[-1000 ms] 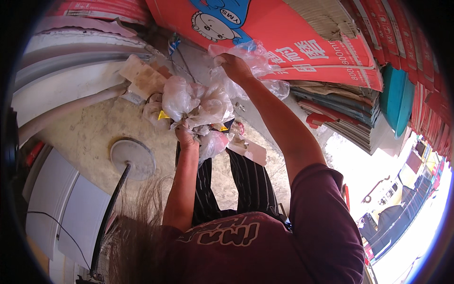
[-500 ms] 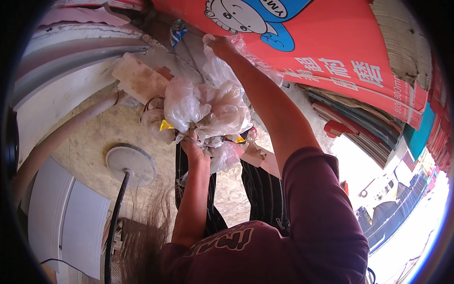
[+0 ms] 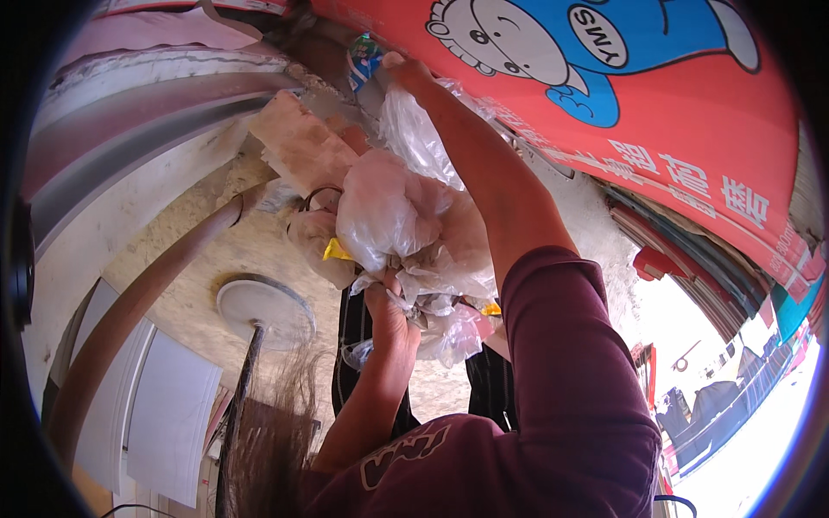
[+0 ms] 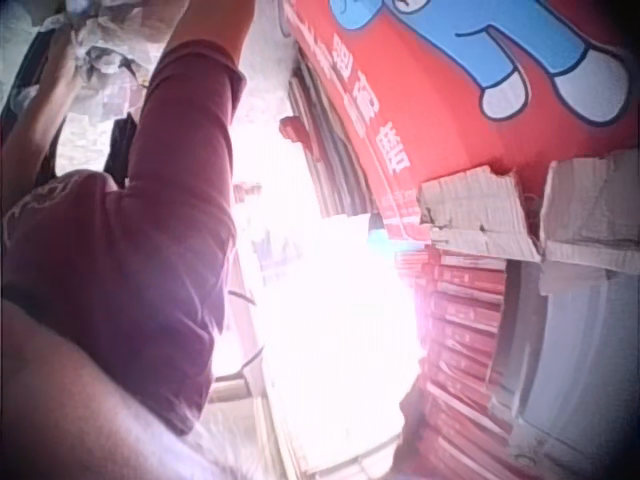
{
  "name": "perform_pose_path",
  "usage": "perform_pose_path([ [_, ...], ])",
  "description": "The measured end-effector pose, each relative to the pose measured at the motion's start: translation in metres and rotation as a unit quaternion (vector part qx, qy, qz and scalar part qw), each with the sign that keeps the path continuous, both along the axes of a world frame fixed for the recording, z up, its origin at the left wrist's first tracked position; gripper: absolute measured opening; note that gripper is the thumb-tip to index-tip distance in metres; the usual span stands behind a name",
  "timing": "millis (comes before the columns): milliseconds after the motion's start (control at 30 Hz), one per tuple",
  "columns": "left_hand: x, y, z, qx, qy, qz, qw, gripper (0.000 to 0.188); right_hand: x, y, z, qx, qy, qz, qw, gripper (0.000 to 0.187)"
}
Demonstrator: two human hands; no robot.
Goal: The person collects various scraps including cardboard and plastic into a clear plastic bag by hand and ties it closed.
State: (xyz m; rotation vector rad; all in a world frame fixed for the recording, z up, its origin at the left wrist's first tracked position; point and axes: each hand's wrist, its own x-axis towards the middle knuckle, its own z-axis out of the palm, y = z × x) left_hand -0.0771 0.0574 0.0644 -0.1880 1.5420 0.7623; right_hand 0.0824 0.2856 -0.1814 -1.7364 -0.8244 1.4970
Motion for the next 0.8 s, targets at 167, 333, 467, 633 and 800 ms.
perform_pose_path([
  [167, -0.004, 0.016, 0.012, -0.021, -0.042, 0.021, 0.999, 0.039, 0.006, 0.017, -0.076, -0.006, 0.193, -0.076, 0.978, 0.025],
  [333, -0.006, 0.016, 0.005, -0.023, -0.062, 0.037, 0.997, 0.036, -0.031, 0.026, -0.075, -0.086, 0.252, -0.244, 0.932, 0.026],
  [467, -0.002, 0.023, 0.009, -0.058, -0.060, 0.031, 0.996, 0.034, -0.024, 0.021, -0.069, -0.076, 0.235, -0.246, 0.937, 0.023],
  [633, -0.009, -0.002, -0.017, 0.027, -0.025, -0.003, 0.999, 0.027, 0.002, -0.003, -0.006, -0.016, 0.197, -0.165, 0.966, 0.023],
  [800, -0.003, -0.012, -0.036, 0.028, 0.014, 0.022, 0.999, 0.031, 0.056, -0.047, 0.086, 0.048, 0.111, -0.139, 0.983, 0.021],
])
